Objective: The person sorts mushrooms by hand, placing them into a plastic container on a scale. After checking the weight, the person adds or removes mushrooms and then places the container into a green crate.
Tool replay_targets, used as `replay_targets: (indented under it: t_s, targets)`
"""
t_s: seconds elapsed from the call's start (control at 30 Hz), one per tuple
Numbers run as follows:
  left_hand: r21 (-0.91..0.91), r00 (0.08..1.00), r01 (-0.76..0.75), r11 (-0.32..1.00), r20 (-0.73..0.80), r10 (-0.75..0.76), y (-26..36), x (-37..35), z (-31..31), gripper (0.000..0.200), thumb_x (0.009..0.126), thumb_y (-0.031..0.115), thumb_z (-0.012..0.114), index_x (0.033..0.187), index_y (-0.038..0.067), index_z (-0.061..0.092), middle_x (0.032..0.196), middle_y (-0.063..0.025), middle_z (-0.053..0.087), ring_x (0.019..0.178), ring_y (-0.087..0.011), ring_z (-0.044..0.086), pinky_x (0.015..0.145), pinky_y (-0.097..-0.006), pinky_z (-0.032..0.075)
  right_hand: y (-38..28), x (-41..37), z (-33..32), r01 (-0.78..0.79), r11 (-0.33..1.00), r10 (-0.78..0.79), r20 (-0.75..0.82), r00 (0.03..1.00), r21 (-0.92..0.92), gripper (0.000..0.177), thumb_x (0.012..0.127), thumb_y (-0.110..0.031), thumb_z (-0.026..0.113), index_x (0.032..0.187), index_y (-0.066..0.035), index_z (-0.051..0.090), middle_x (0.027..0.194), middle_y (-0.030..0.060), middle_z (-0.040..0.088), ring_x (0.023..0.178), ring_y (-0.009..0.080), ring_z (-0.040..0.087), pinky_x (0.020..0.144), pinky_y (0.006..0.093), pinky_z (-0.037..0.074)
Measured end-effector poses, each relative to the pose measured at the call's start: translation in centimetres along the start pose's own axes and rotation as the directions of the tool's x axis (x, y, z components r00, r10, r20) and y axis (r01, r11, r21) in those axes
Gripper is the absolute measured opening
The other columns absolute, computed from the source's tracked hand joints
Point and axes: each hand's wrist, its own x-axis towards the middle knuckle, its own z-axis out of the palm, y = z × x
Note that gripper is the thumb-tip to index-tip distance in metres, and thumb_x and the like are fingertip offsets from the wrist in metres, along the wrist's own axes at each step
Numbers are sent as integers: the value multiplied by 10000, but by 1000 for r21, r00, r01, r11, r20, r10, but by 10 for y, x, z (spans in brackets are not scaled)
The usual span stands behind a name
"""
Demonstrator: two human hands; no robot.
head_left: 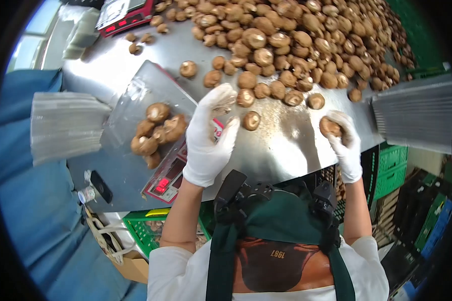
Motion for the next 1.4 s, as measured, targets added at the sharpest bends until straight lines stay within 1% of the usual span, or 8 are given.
replay_targets:
  t_s: [0.23,0.4,0.63,0.83,0.97,1.07,1.17,1.4]
  targets:
    - [491,952,-199,848,302,48,-53,35,92,611,780,39,742,1364,91,570,1319,-146,589,1207,-331,559,1053,-395,432,99,-119,-135,-462,744,285,-396,873,-482,388,889,-105,747,1259,-43,653,1275,139,592,1181,276,582,1037,373,467]
    - [818,890,-409,404,456,-23,-87,53,131,657,772,52,733,1392,181,560,1362,-189,521,1241,-367,501,997,-469,421,85,-89,-124,-359,659,17,-464,886,-661,377,913,-93,720,1274,-18,642,1308,177,599,1169,313,595,1020,388,478]
    - [672,919,-309,673,394,28,-70,44,123,641,760,0,662,1382,127,575,1227,-207,532,1131,-392,517,984,-456,437,46,40,4,134,853,-151,6,988,-505,581,833,-149,731,1393,-123,579,1349,189,555,1219,396,540,1038,457,456]
    - [585,924,-154,796,370,-94,-96,30,160,715,772,75,757,1423,36,464,1300,-226,511,1221,-424,498,1055,-481,433,67,60,25,-1,978,-15,-75,997,-207,422,909,-102,693,1326,-107,633,1222,119,641,1066,259,645,937,337,510]
    - [418,946,-121,900,322,-23,-97,35,162,649,830,70,745,1418,40,471,1262,-166,593,1145,-364,581,1002,-455,476,57,54,12,-415,478,491,156,857,774,295,1036,-153,572,1279,6,622,1143,72,691,1022,180,670,840,286,547]
    - [34,925,266,963,273,-265,-70,33,156,558,920,68,691,1432,42,471,1300,-118,610,1101,-267,630,921,-394,522,48,57,0,-467,260,424,334,842,845,362,1056,-207,520,1327,25,577,1161,97,680,1027,196,681,822,304,570]
    - [-383,762,640,666,428,-486,-82,27,133,452,1059,259,544,1466,79,462,1340,-88,606,1077,-179,656,845,-315,556,20,67,10,-448,242,362,348,865,861,413,1078,-270,470,1369,16,534,1195,117,664,978,203,699,770,295,595]
    - [-786,675,618,7,526,-517,-37,11,78,545,1083,482,412,1482,112,426,1399,-115,587,1111,-260,683,771,-362,635,-17,81,50,-544,269,239,492,837,795,499,1069,-306,531,1433,30,478,1221,104,639,1075,162,666,845,286,599]
